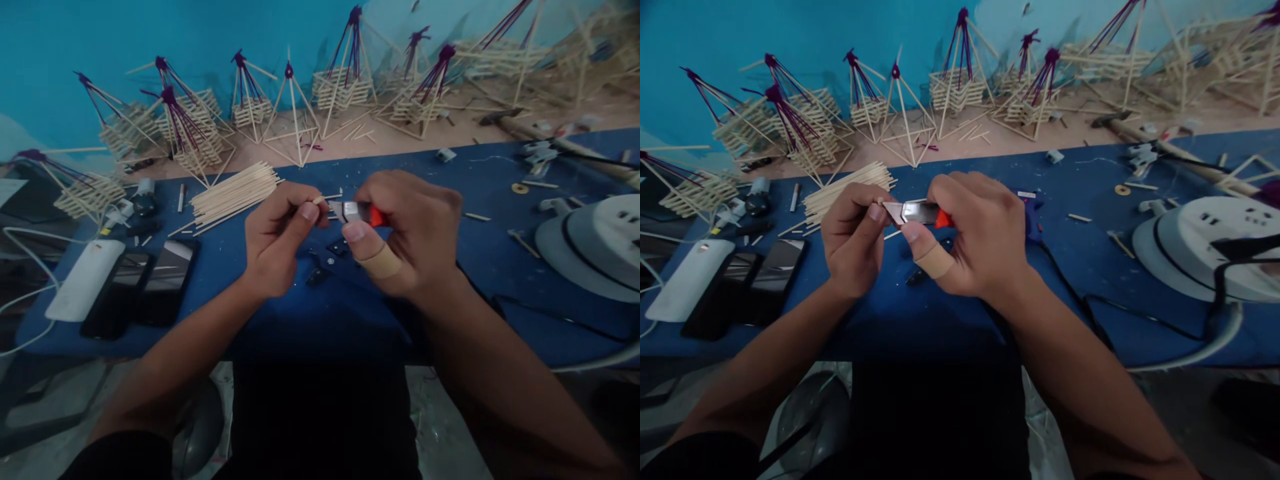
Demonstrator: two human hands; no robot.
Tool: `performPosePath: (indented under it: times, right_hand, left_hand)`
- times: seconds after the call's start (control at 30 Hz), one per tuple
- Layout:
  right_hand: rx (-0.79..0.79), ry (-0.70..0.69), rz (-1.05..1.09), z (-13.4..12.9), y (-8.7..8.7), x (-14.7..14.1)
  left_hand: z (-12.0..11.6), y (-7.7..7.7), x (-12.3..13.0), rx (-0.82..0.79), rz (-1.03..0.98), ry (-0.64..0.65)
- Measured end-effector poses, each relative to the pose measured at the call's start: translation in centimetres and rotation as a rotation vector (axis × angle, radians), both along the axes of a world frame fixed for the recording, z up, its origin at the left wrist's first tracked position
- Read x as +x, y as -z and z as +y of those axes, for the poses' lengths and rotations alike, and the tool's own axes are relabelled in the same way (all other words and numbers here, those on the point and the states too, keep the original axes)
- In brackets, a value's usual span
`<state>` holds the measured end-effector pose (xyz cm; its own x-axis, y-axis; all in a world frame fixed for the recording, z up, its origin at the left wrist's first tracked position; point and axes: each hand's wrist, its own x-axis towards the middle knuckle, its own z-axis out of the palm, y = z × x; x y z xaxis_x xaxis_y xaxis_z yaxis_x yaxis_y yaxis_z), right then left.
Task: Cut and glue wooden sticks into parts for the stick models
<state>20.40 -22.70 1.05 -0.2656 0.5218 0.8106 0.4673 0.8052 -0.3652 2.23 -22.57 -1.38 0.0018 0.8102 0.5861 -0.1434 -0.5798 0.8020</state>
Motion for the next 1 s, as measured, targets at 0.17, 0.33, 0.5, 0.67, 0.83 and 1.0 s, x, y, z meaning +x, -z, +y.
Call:
performPosePath:
  times: [0.17, 0.33, 0.5, 0.67, 0.83, 1.0]
  right_hand:
    - [-0.032, 0.005, -0.043, -0.1, 0.0, -0.1]
    - [-0.058, -0.03, -0.021, -0.2, 0.0, -0.2]
    - [-0.088, -0.057, -0.009, -0.2, 0.1, -0.3]
    - [-0.135, 0.137, 0.012, 0.3, 0.2, 0.0]
    - [-0.087, 0.156, 0.126, 0.4, 0.0, 0.4]
    - [-0.033, 0.093, -0.036, -0.2, -0.1, 0.2]
  left_hand:
    - [-0.5, -0.2, -0.1, 0.042, 0.025, 0.01]
    - [-0.5, -0.6, -0.7, -0.013, 0.126, -0.023]
    - [0.1, -0.2, -0.8, -0.07, 0.151, -0.032]
    - [-0.1, 0.1, -0.2, -0.015, 0.035, 0.041]
    - [-0.5, -0.6, 0.3, -0.141, -0.043, 0.056]
    - [-0.5, -0.8, 0.2, -0.182, -0.073, 0.077]
